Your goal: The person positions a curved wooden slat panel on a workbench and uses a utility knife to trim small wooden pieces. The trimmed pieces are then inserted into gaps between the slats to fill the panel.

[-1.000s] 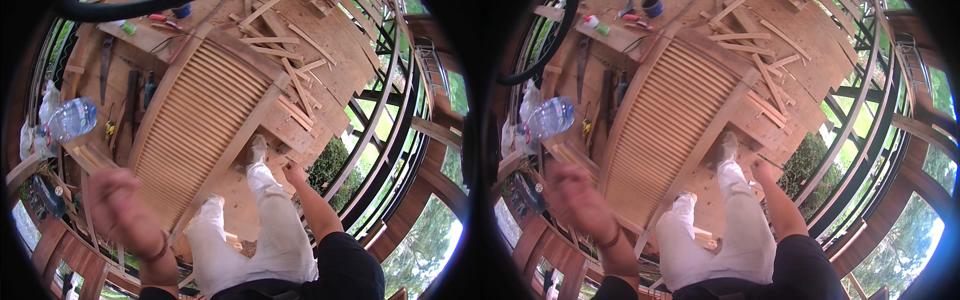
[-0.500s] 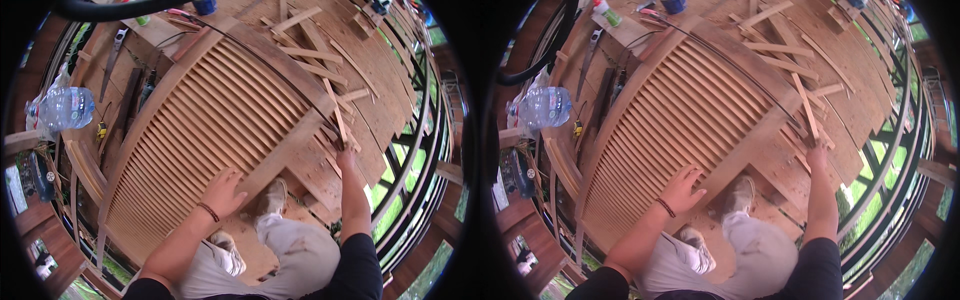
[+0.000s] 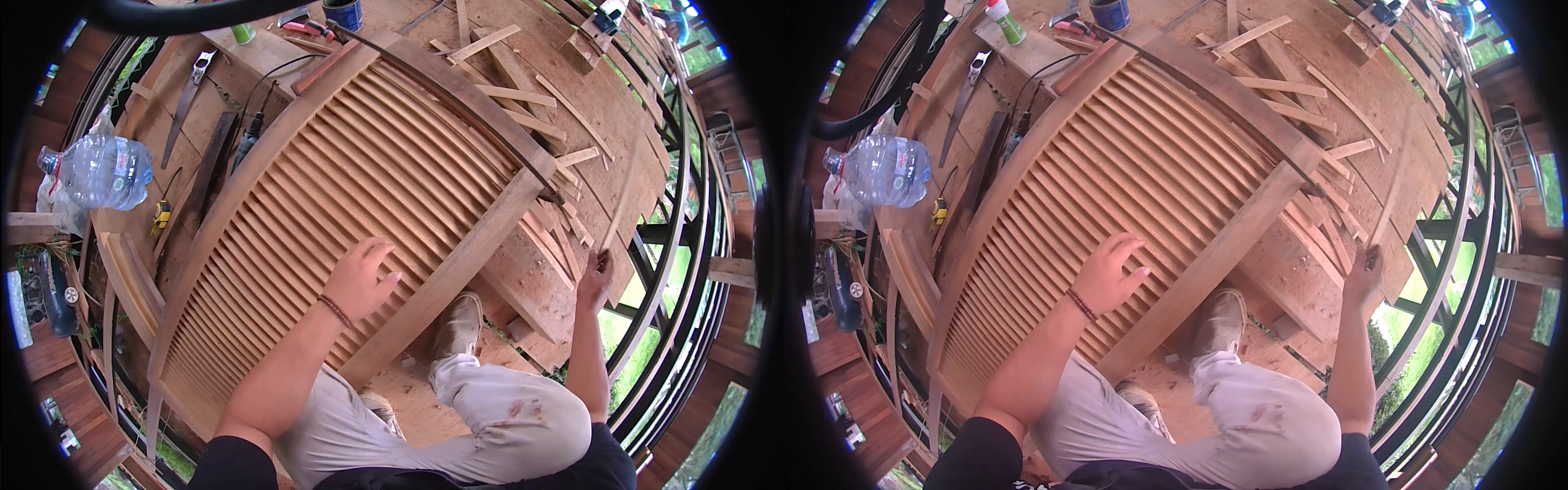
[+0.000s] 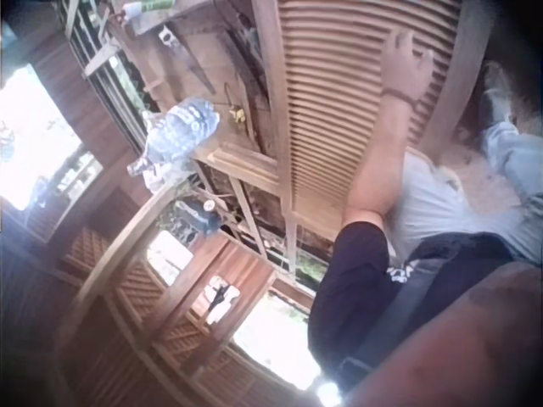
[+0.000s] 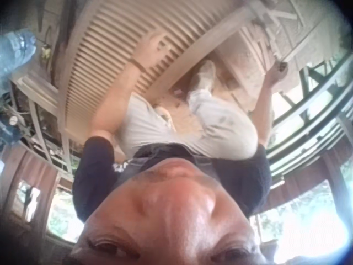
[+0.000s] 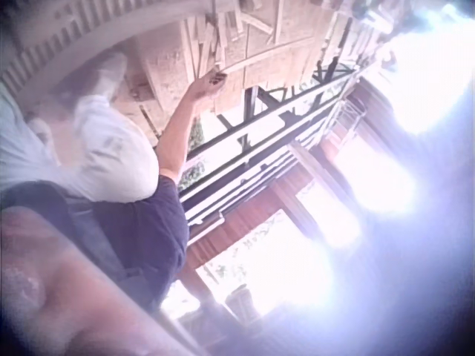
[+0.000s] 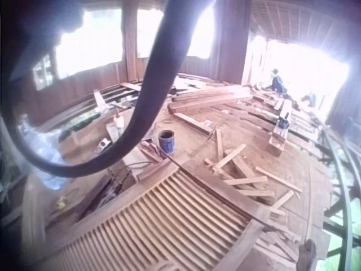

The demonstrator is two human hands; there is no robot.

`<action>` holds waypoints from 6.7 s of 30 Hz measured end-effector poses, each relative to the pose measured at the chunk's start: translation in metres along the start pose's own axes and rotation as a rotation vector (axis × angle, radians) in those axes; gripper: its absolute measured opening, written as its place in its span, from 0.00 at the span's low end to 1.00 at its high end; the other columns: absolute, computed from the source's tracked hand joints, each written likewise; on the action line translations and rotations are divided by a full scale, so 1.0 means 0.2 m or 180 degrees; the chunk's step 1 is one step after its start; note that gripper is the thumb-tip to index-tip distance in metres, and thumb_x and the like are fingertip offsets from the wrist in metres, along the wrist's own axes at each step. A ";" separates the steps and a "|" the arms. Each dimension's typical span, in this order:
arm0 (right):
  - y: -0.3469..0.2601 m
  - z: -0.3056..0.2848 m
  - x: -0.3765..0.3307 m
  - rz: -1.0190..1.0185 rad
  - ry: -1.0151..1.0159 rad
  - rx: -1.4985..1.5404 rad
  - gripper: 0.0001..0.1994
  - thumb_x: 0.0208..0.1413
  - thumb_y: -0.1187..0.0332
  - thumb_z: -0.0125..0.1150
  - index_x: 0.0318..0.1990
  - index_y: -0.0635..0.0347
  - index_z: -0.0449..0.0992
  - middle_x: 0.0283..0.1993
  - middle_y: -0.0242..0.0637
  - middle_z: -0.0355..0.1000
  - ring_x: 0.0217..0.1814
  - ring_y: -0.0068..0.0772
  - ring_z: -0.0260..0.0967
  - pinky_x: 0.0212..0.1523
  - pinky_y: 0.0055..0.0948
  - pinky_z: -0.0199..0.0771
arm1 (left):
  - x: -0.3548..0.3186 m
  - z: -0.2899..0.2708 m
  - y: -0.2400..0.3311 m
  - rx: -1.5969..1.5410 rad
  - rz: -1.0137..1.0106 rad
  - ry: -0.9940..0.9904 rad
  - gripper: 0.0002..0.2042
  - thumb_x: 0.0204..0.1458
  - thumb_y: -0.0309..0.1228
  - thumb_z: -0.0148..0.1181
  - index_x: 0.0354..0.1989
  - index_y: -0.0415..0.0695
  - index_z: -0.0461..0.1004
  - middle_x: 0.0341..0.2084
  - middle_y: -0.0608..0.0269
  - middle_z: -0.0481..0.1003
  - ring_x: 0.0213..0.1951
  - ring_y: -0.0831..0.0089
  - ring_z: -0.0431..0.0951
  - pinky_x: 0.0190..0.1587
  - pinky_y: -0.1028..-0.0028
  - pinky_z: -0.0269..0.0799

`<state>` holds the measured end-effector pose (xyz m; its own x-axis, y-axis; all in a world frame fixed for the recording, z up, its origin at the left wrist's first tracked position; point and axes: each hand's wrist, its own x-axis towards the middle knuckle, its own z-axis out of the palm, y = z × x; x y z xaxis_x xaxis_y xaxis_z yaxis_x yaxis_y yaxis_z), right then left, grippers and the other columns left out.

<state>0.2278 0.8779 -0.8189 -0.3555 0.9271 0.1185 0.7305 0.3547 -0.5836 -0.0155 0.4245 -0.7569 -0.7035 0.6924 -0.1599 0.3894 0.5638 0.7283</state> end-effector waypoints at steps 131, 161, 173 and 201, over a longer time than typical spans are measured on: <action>-1.26 1.11 -0.09 -0.2695 0.0172 -0.0367 0.20 0.60 0.72 0.50 0.58 0.55 0.78 0.59 0.43 0.76 0.60 0.48 0.72 0.63 0.47 0.67 | -0.07 -0.74 -0.97 0.1644 -0.2861 0.0128 0.60 0.51 0.68 0.61 0.80 0.53 0.27 0.80 0.52 0.25 0.80 0.52 0.27 0.76 0.39 0.35; -1.27 1.13 -0.08 -0.2439 -0.0226 -0.0596 0.19 0.63 0.69 0.49 0.59 0.55 0.77 0.63 0.44 0.73 0.68 0.53 0.66 0.65 0.51 0.65 | -0.07 -0.74 -0.96 0.1709 -0.2939 0.0051 0.59 0.53 0.69 0.58 0.80 0.55 0.25 0.80 0.54 0.24 0.80 0.54 0.27 0.77 0.40 0.34; -1.30 1.11 -0.09 -0.2486 0.0002 -0.0644 0.18 0.62 0.70 0.50 0.58 0.55 0.78 0.61 0.42 0.74 0.67 0.50 0.67 0.68 0.48 0.62 | -0.07 -0.74 -0.97 0.1716 -0.2921 0.0091 0.60 0.52 0.70 0.59 0.80 0.54 0.26 0.80 0.54 0.25 0.80 0.54 0.27 0.76 0.40 0.35; -1.28 1.14 -0.10 -0.2655 0.0386 -0.0507 0.18 0.59 0.72 0.53 0.55 0.51 0.81 0.56 0.40 0.77 0.65 0.49 0.68 0.69 0.51 0.59 | -0.07 -0.73 -0.98 0.1730 -0.2908 0.0083 0.60 0.52 0.71 0.58 0.80 0.53 0.26 0.80 0.53 0.25 0.80 0.54 0.27 0.76 0.39 0.34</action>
<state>-0.0862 0.7414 -0.8547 -0.7548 0.3587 0.5492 0.3342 0.9307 -0.1486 -0.1688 0.2377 -0.7998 -0.8733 -0.1015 -0.4765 -0.0843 0.9948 -0.0574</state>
